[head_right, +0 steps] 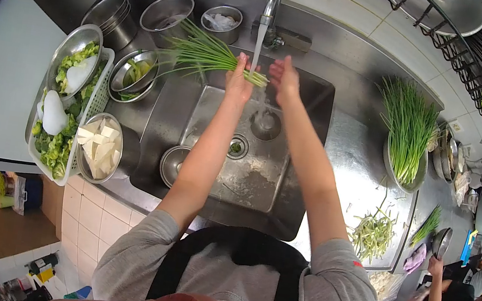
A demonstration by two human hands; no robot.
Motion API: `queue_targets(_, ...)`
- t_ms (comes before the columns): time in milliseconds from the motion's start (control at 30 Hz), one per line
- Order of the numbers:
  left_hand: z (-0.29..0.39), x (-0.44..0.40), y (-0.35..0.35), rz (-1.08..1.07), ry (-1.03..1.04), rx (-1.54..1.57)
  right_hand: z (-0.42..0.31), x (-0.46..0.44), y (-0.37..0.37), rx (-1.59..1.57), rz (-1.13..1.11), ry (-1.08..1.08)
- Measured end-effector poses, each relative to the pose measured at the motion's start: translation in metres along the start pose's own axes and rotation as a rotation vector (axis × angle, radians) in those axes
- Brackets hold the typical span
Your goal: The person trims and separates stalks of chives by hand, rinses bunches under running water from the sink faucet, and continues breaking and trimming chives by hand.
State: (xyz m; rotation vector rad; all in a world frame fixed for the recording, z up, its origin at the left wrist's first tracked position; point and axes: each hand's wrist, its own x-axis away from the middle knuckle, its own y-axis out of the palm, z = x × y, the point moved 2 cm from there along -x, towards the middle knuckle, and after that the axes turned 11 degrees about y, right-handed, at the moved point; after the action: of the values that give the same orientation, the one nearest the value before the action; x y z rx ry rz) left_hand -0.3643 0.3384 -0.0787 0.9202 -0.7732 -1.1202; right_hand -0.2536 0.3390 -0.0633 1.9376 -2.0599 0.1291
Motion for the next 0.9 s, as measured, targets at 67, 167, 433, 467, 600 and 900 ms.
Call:
queue_targets(67, -0.021, 0.003, 0.007, -0.018, 0.002, -0.032, 0.025, -0.004, 0.016, -0.633, -0.051, 0.308)
queue_targets(167, -0.027, 0.007, 0.016, -0.023, 0.023, -0.091, 0.033, -0.002, 0.021, -0.522, -0.016, 0.107)
queue_targets(433, -0.001, 0.004, -0.004, -0.352, -0.095, -0.597, 0.01, 0.012, -0.005, 0.373, -0.297, 0.15)
queue_targets(467, 0.003, 0.005, -0.002, -0.352, -0.094, -0.597, 0.008, 0.011, -0.01, 0.311, -0.336, 0.105)
queue_targets(600, 0.004, 0.006, -0.005, -0.251, -0.218, -0.029, 0.005, 0.022, -0.011, 0.234, -0.38, 0.12)
queue_targets(900, 0.003, 0.008, -0.009, -0.309, -0.256, -0.038, -0.001, 0.015, -0.012, 0.355, -0.383, 0.113)
